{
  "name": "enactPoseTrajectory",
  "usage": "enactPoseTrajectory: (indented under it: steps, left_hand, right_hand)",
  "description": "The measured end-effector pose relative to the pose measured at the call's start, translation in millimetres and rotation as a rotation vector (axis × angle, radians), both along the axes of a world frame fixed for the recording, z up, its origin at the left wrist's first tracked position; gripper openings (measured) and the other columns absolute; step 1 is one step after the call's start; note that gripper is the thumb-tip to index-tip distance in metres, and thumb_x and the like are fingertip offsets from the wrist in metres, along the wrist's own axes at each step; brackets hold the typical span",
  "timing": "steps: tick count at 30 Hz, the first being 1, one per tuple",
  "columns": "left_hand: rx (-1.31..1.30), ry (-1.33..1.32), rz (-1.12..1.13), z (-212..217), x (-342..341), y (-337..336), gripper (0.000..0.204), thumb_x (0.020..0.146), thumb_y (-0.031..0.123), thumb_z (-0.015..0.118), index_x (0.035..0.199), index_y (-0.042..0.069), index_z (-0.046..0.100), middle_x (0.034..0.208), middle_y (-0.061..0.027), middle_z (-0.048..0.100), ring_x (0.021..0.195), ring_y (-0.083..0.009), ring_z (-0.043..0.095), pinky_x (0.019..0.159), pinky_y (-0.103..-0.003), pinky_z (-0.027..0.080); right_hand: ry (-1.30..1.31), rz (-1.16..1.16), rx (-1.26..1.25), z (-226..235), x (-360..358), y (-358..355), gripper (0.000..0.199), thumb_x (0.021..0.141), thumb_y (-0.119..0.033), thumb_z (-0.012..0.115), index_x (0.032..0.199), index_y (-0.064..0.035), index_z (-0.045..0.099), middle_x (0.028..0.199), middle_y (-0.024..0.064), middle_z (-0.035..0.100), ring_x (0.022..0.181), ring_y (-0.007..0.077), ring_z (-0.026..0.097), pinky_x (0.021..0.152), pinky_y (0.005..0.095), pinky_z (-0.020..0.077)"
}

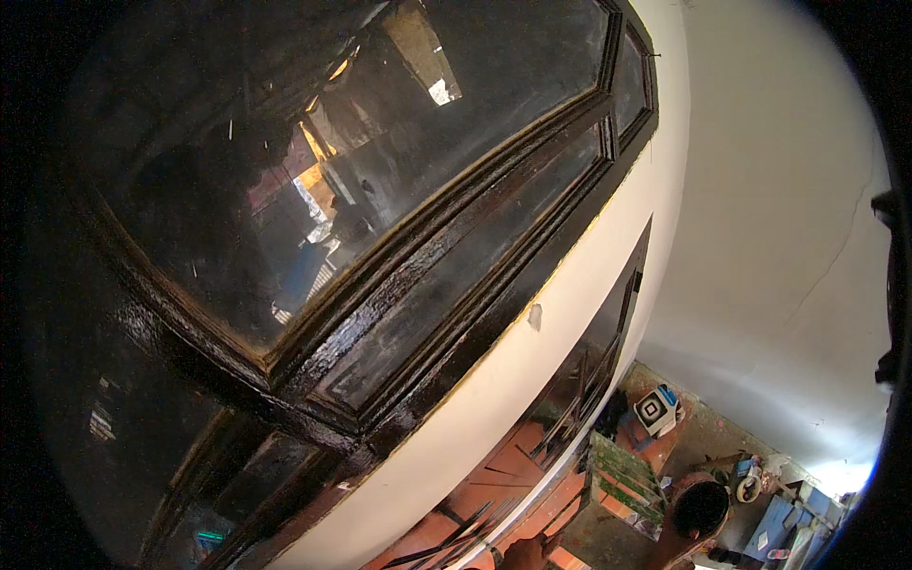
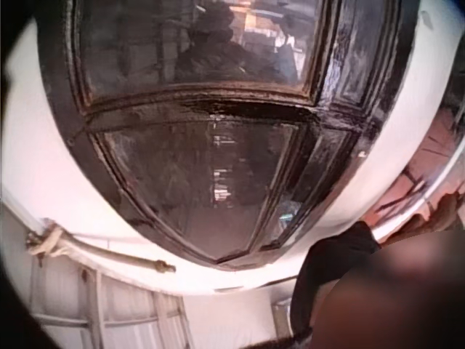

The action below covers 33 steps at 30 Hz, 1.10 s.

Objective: The person paints the wooden frame of a large arched window with dark paint using a brush. They repeatedly dip the brush into a small paint can held in the other hand and apply paint to the frame sections.

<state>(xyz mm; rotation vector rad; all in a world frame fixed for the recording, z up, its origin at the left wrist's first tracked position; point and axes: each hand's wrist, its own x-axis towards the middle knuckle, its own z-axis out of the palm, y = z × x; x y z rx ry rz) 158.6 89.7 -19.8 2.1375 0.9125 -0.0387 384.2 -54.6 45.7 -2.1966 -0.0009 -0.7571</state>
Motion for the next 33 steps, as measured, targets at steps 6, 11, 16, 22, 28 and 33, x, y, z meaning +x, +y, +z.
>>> enactPoseTrajectory:
  steps: [6, 11, 16, 22, 28, 33]
  left_hand:
    - [-0.004, -0.017, 0.014, 11.3, 5.3, 0.5, 0.05, 0.103, 0.042, 0.052, 0.082, -0.003, 0.061, 0.067, -0.0248, 0.061, 0.061, -0.0415, 0.061, 0.057, -0.052, 0.046]
    - [0.038, -0.02, -0.018, -0.5, 6.5, 1.3, 0.053, 0.103, 0.042, 0.05, 0.08, -0.003, 0.062, 0.066, -0.0265, 0.061, 0.061, -0.0444, 0.061, 0.056, -0.053, 0.045]
    - [0.077, -0.055, -0.071, -6.2, 2.8, 8.4, 0.051, 0.104, 0.038, 0.048, 0.08, -0.004, 0.063, 0.063, -0.0263, 0.06, 0.061, -0.0446, 0.062, 0.055, -0.053, 0.046]
    - [0.158, -0.111, -0.043, -30.3, 6.9, 1.1, 0.05, 0.103, 0.036, 0.05, 0.077, -0.006, 0.062, 0.059, -0.026, 0.058, 0.057, -0.0419, 0.062, 0.053, -0.051, 0.047]
    - [-0.069, -0.487, -0.031, -76.0, 12.4, 15.5, 0.055, 0.105, 0.041, 0.051, 0.062, 0.008, 0.058, 0.057, -0.0284, 0.053, 0.051, -0.0357, 0.058, 0.057, -0.049, 0.049]
    - [0.021, 0.196, -0.223, -10.6, 31.7, 34.0, 0.049, 0.099, 0.051, 0.053, 0.093, 0.005, 0.071, 0.079, -0.0262, 0.068, 0.078, -0.0408, 0.069, 0.075, -0.048, 0.054]
  right_hand:
    - [-0.018, -0.003, 0.028, 3.5, -3.1, -2.5, 0.096, 0.067, -0.038, 0.093, 0.141, -0.0021, 0.043, 0.134, 0.0228, 0.054, 0.124, 0.0362, 0.055, 0.102, 0.0493, 0.0458]
    - [-0.045, -0.005, 0.074, 5.8, -1.8, -4.5, 0.094, 0.067, -0.038, 0.093, 0.139, -0.0013, 0.045, 0.132, 0.023, 0.056, 0.121, 0.0359, 0.056, 0.1, 0.049, 0.0477]
    - [-0.075, 0.008, 0.142, 1.7, -9.3, -7.5, 0.093, 0.066, -0.038, 0.093, 0.137, -0.0004, 0.048, 0.13, 0.0232, 0.058, 0.119, 0.0355, 0.058, 0.098, 0.0488, 0.0497]
    - [-0.128, 0.026, 0.168, -14.2, -8.9, -16.2, 0.092, 0.063, -0.04, 0.093, 0.134, 0.0006, 0.051, 0.126, 0.0234, 0.06, 0.116, 0.0368, 0.061, 0.095, 0.0494, 0.051]
    - [-0.162, 0.03, 0.054, -12.1, -13.5, -16.9, 0.096, 0.058, -0.04, 0.095, 0.134, -0.0004, 0.052, 0.121, 0.0244, 0.062, 0.111, 0.0434, 0.059, 0.095, 0.0534, 0.0482]
    - [-0.137, 0.091, 0.085, -3.2, -10.6, -10.0, 0.089, 0.066, -0.036, 0.091, 0.137, -0.0016, 0.05, 0.122, 0.0235, 0.061, 0.11, 0.0454, 0.058, 0.096, 0.0575, 0.0458]
